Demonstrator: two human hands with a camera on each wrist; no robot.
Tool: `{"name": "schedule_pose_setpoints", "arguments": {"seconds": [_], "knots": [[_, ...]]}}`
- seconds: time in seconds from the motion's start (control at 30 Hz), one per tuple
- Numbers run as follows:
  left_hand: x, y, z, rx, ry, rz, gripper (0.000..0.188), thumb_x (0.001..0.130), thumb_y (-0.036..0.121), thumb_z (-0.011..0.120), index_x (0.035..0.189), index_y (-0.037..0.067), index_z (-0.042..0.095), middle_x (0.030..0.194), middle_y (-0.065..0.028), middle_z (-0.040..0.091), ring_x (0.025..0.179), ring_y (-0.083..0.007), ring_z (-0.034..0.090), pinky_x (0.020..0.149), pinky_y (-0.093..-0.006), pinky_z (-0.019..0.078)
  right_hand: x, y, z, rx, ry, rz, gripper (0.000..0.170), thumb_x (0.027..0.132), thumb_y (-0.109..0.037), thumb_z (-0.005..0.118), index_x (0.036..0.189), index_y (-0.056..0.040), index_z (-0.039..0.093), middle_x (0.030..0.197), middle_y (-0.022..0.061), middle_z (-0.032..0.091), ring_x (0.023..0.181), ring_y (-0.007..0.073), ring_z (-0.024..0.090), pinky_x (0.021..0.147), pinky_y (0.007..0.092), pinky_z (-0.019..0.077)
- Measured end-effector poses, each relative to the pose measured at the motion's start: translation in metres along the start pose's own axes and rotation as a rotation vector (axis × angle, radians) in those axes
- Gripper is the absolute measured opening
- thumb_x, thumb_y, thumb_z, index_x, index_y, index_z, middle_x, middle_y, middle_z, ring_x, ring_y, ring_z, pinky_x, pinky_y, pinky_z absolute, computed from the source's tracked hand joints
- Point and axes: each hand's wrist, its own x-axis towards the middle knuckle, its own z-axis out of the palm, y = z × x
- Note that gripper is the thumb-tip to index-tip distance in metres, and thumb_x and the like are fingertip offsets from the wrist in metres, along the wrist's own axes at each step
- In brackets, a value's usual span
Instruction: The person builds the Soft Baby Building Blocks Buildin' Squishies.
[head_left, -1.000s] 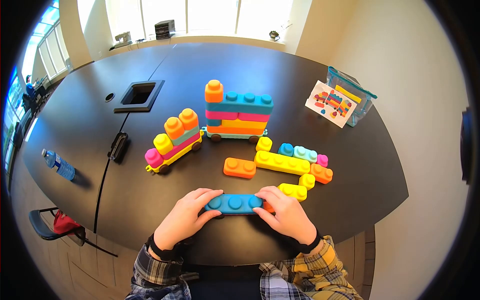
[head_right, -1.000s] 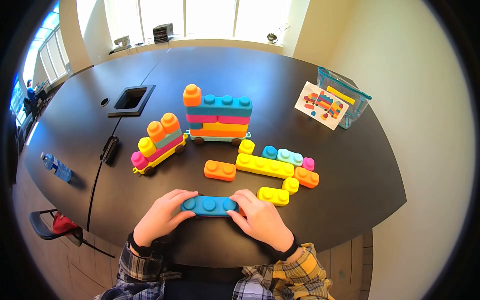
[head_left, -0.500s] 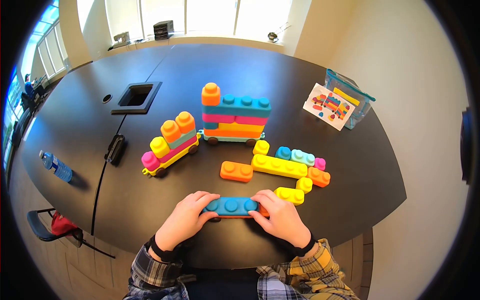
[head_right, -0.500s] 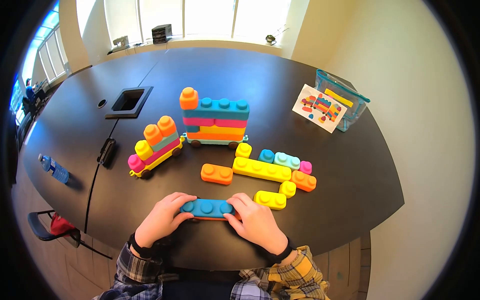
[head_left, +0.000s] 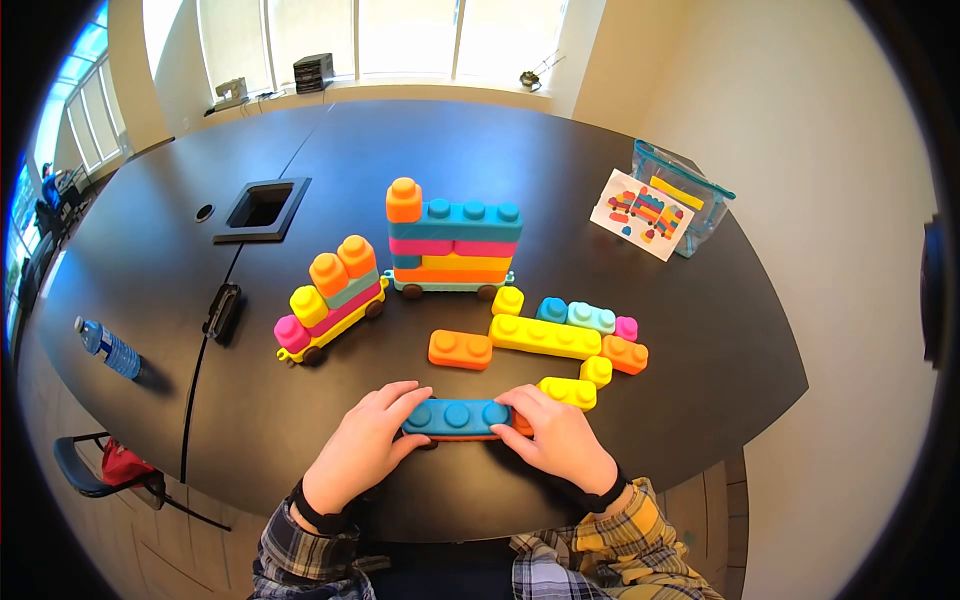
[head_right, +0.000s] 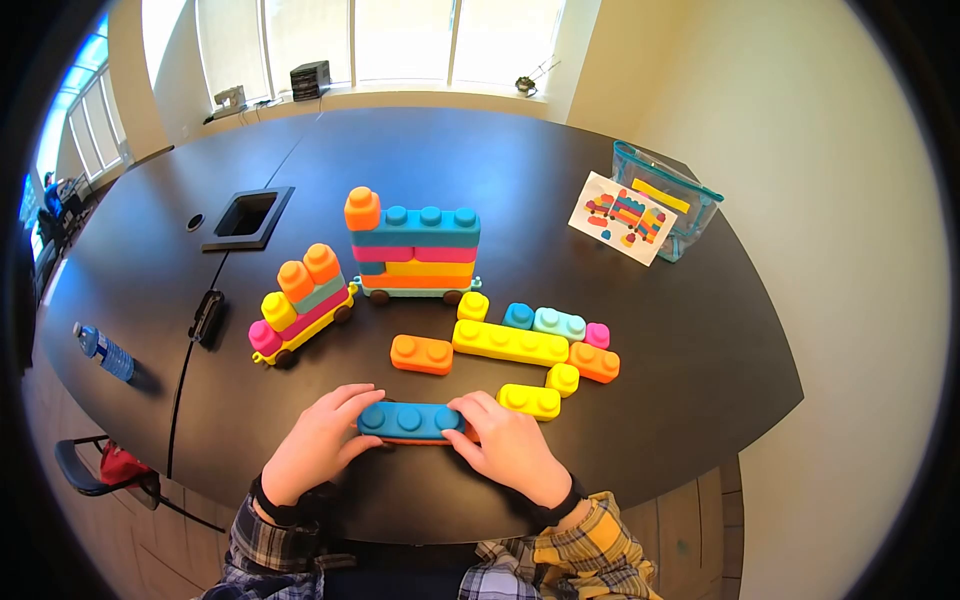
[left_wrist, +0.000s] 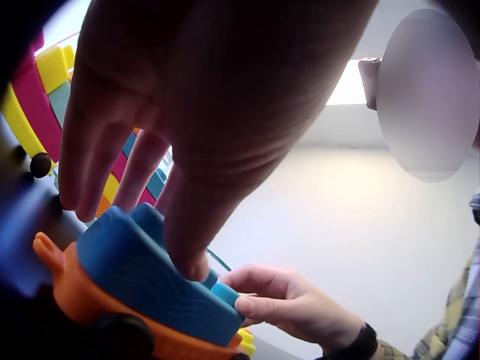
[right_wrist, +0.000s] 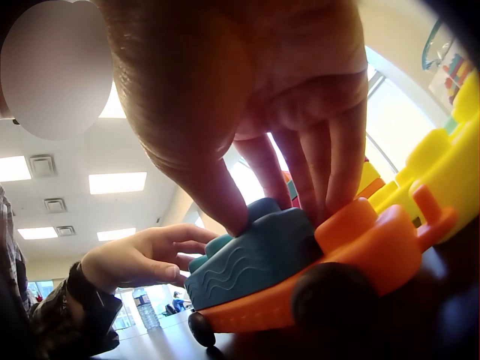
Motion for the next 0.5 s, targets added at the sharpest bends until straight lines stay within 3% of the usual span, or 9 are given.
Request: {"name": "schedule_pose_setpoints", "arguments": {"seconds": [0.17,0.3,0.4,0.5], "knots": [[-0.001,-0.01,0.004,-0.018,-0.055,-0.044,0.039,0.086,0.009,0.079,0.123,0.005,0.067,0.122,-0.0155,0.069,0.111,-0.0398,0.067,0.095,-0.0452,0.0559,0.0,0.002,0.0,0.012,-0.03,0.009,0.033,0.092,-0.022,0.078,0.118,-0.005,0.067,0.111,0.0131,0.071,0.097,0.0354,0.071,0.083,0.0402,0.058],[-0.001,-0.008,0.004,-0.009,-0.045,-0.042,0.036,0.087,0.008,0.078,0.121,0.005,0.067,0.12,-0.0152,0.07,0.109,-0.0399,0.068,0.093,-0.045,0.0564,0.006,0.016,-0.037,0.06,-0.042,-0.005,0.041,0.094,-0.027,0.076,0.127,-0.0045,0.066,0.121,0.0164,0.071,0.104,0.038,0.07,0.088,0.0421,0.0577],[-0.001,-0.009,0.005,-0.021,-0.04,-0.04,0.036,0.087,0.008,0.078,0.121,0.005,0.067,0.12,-0.0151,0.069,0.109,-0.0398,0.067,0.093,-0.0448,0.0566,0.016,0.039,-0.063,-0.163,0.153,-0.016,0.035,0.093,-0.025,0.076,0.12,-0.0043,0.069,0.115,0.016,0.071,0.101,0.0376,0.07,0.087,0.0428,0.057],[-0.002,-0.008,0.008,-0.019,-0.043,-0.047,0.035,0.088,0.008,0.077,0.121,0.005,0.066,0.12,-0.0149,0.069,0.109,-0.0398,0.067,0.092,-0.0447,0.0567,0.048,0.066,-0.076,-0.26,0.07,-0.044,0.029,0.092,-0.026,0.076,0.109,-0.0042,0.07,0.106,0.0164,0.071,0.096,0.0371,0.07,0.083,0.044,0.057]]}}
